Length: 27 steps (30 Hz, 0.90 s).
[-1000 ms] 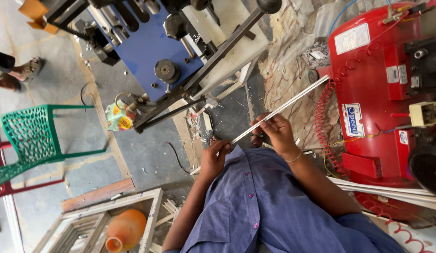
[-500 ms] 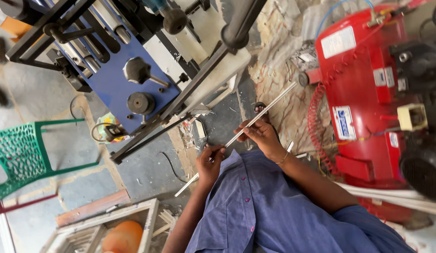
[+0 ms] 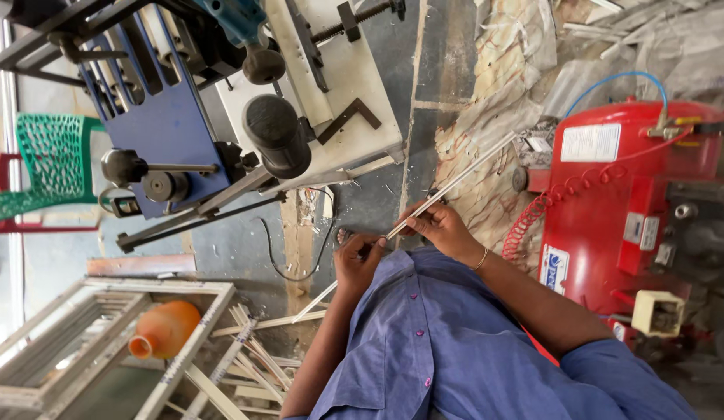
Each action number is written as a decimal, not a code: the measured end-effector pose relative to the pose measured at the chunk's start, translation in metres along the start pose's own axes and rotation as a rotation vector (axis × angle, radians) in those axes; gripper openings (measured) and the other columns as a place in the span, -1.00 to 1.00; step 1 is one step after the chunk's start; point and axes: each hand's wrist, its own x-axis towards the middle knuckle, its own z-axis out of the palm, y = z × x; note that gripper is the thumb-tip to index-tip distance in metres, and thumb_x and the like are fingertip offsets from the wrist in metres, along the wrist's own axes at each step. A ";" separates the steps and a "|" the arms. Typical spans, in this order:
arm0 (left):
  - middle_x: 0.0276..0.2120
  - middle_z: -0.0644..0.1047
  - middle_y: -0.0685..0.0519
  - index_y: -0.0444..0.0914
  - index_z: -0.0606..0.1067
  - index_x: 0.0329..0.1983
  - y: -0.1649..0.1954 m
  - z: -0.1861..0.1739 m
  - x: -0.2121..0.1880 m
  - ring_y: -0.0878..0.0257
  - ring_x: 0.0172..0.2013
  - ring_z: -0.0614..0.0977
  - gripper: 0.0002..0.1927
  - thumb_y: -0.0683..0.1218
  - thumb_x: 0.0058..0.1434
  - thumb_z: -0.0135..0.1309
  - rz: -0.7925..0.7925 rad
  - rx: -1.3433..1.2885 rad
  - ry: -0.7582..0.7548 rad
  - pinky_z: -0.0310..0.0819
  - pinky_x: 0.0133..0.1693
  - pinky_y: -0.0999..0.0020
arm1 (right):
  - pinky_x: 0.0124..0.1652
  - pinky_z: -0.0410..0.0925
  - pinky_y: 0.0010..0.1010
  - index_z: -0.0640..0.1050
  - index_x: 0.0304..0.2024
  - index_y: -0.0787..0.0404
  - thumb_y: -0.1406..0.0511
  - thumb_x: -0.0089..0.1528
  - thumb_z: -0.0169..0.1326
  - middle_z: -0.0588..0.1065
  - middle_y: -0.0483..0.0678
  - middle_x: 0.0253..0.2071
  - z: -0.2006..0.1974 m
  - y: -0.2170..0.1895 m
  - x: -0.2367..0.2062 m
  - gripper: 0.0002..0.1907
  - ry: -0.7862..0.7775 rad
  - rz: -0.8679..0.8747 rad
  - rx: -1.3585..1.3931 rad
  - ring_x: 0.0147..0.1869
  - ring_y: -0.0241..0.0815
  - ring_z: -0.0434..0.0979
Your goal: The person operates a vertical cutting machine to cut a long metal rod. They then pick up the cut piece, inspect it, and place it on a nearby rack.
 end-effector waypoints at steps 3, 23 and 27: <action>-0.54 0.54 0.05 -0.30 0.62 -0.34 0.010 0.005 -0.003 0.34 -0.55 0.50 -0.91 -0.17 0.19 0.29 -0.007 0.057 0.035 0.34 -0.47 0.42 | -0.07 0.53 -0.42 0.52 0.06 0.28 0.33 0.38 0.09 0.64 0.04 -0.10 -0.011 -0.006 0.003 -0.77 0.017 0.033 0.074 -0.05 -0.22 0.68; -0.36 0.64 -0.02 -0.24 0.63 -0.11 0.032 0.025 -0.005 0.25 -0.48 0.59 -0.84 -0.09 0.31 0.19 -0.032 0.089 -0.008 0.45 -0.39 0.37 | -0.16 0.58 -0.25 0.51 -0.03 0.30 0.26 0.41 0.06 0.63 0.16 -0.13 -0.043 -0.022 0.010 -0.79 0.170 0.076 0.138 -0.17 -0.04 0.69; -0.41 0.62 0.03 -0.27 0.66 -0.11 0.018 0.035 -0.003 0.33 -0.48 0.52 -0.82 -0.11 0.28 0.23 -0.081 -0.041 0.008 0.39 -0.41 0.42 | -0.11 0.55 -0.31 0.53 0.01 0.35 0.30 0.41 0.05 0.63 0.13 -0.12 -0.047 -0.026 0.011 -0.78 0.101 0.009 -0.032 -0.13 -0.13 0.67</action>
